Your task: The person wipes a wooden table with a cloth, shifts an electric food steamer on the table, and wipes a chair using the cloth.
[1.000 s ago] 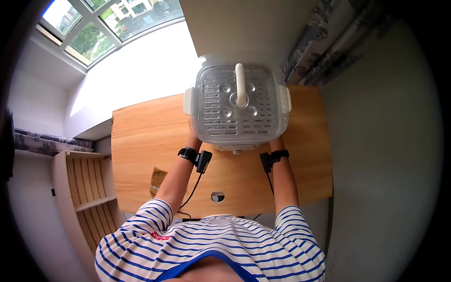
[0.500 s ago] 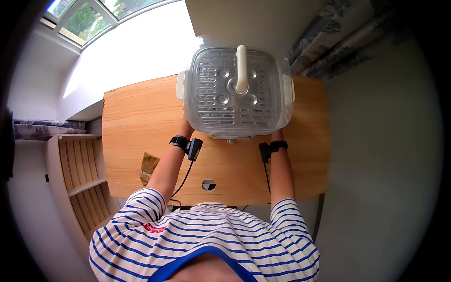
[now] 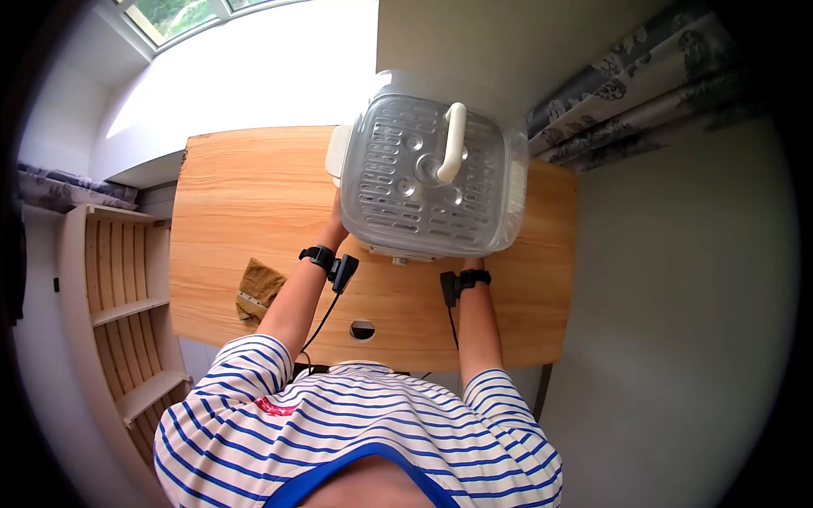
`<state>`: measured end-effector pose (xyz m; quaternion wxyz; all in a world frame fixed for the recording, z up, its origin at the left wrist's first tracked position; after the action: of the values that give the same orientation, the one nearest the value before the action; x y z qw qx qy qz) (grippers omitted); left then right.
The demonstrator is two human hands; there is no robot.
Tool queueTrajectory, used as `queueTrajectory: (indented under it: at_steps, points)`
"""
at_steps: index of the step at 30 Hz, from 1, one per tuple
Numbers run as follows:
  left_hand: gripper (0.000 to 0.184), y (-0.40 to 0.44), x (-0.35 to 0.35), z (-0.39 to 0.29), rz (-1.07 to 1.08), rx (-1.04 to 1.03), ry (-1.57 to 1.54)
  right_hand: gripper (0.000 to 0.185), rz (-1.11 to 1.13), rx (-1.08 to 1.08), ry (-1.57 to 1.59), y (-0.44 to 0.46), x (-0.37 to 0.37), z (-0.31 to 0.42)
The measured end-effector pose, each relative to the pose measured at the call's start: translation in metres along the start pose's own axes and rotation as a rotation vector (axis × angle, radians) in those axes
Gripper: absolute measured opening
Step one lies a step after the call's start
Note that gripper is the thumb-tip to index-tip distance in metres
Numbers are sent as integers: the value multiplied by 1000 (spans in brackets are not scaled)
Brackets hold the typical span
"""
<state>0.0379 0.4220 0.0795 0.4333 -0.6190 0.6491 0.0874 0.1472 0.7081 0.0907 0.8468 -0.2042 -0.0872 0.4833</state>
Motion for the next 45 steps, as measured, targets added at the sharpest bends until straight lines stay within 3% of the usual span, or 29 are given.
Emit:
queueTrajectory:
  at_steps: [4,7,10,14,17,22,28,32,34,35,37,39,45]
  points:
    - [34,-12,2,-11,-12,-67,73,43,15,1,5,2,-3,-1]
    - [61,-12,9,-4,29,-48,242,43,37,-7,19,8,-7,-4]
    - [57,-17,13,-3,-23,-101,394,43,61,-6,39,15,-13,-1]
    - [50,-8,30,-1,-13,-142,214,43,86,12,75,33,-22,-3]
    - [49,-38,40,0,6,-108,460,43,96,18,102,37,-26,-2]
    - [50,-64,58,15,-214,-161,398,43,107,16,166,47,-40,-12]
    - [44,-62,63,18,-284,-187,203,43,125,7,244,53,-45,-28]
    - [34,-45,84,6,-134,-276,300,40,58,164,174,36,-51,-10]
    - [35,-42,87,-5,-200,-206,248,36,30,262,319,32,-55,-11]
    - [36,-38,85,-12,-165,-200,280,34,-90,470,111,53,-54,-42]
    - [37,-31,81,-26,-89,-194,344,33,-135,510,7,37,-59,-32]
    - [38,-24,82,-37,-23,-185,400,37,-84,304,37,29,-65,-29]
    - [42,-29,77,-43,99,-165,495,42,209,211,390,-4,-55,6]
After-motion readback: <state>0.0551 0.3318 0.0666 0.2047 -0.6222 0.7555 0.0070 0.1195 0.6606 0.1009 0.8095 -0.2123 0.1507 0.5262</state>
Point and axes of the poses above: each hand's wrist, its own y-axis towards the middle knuckle, its own x-axis out of the back of the hand, z = x × y, the point moved 9 cm from there along y, towards the middle knuckle, and after that the axes turned 6 degrees about -y, right-handed, at the moved point
